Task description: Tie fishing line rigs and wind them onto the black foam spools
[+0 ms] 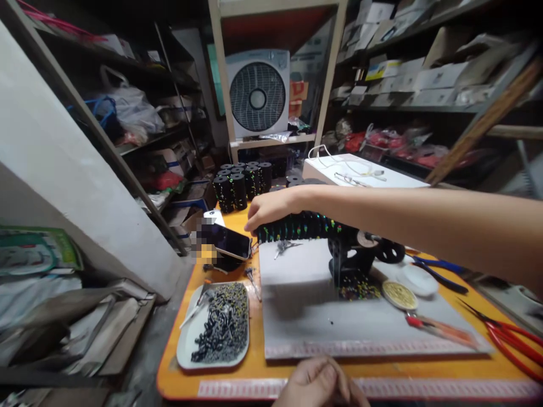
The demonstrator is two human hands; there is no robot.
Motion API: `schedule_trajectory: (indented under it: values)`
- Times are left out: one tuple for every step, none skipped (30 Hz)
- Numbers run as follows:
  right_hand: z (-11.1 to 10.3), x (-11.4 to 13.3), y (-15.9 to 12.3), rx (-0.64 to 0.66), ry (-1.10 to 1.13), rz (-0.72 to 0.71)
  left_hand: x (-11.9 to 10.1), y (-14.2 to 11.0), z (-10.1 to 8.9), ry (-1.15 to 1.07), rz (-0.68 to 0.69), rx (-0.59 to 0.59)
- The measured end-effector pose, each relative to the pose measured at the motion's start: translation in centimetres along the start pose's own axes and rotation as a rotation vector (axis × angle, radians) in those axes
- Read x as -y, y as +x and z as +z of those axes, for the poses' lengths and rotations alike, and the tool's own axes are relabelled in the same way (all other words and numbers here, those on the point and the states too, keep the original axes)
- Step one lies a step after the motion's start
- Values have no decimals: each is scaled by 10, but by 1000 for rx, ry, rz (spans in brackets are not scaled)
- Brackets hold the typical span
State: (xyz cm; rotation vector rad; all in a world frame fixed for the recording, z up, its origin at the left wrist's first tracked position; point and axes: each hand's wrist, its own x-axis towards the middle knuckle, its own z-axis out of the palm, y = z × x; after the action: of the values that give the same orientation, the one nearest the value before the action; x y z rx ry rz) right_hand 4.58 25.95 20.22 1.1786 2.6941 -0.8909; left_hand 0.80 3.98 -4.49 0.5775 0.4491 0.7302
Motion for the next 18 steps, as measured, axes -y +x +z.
schedule_trajectory:
  values:
    - [2,0,0,-17,6,14,-3,-2,2,-38,-7,6]
    - [3,-1,-1,-29,16,24,-7,-5,5,-67,-12,12]
    - [4,-1,-3,-32,27,32,-11,-7,6,-89,-9,20]
    - [3,-2,-4,-28,38,43,-14,-9,7,-104,-8,29]
    - [3,-2,-4,-22,46,60,-17,-11,7,-111,-5,38]
    - [2,-2,-4,-15,52,81,-19,-12,8,-115,-4,49]
    - [1,-1,-4,-9,55,106,-19,-13,7,-117,-7,59]
    - [0,0,-2,-3,56,131,-20,-14,7,-116,-12,67]
    - [0,0,-1,6,57,150,-19,-14,7,-117,-15,72]
    - [1,1,1,13,60,163,-19,-14,6,-116,-18,78]
    - [1,2,3,12,59,172,-18,-14,6,-114,-22,82]
    - [3,3,4,3,53,177,-17,-14,6,-112,-24,85]
    - [4,4,5,-11,42,180,-16,-14,5,-111,-24,89]
    - [6,5,5,-27,29,180,-15,-13,5,-112,-22,93]
    - [7,6,6,-43,16,179,-13,-13,4,-115,-18,96]
    - [8,7,6,-54,4,174,-10,-12,3,-121,-11,98]
    - [9,8,6,-56,-4,167,-8,-11,1,-130,2,100]
    - [10,8,6,-54,-7,158,-4,-10,0,-139,17,103]
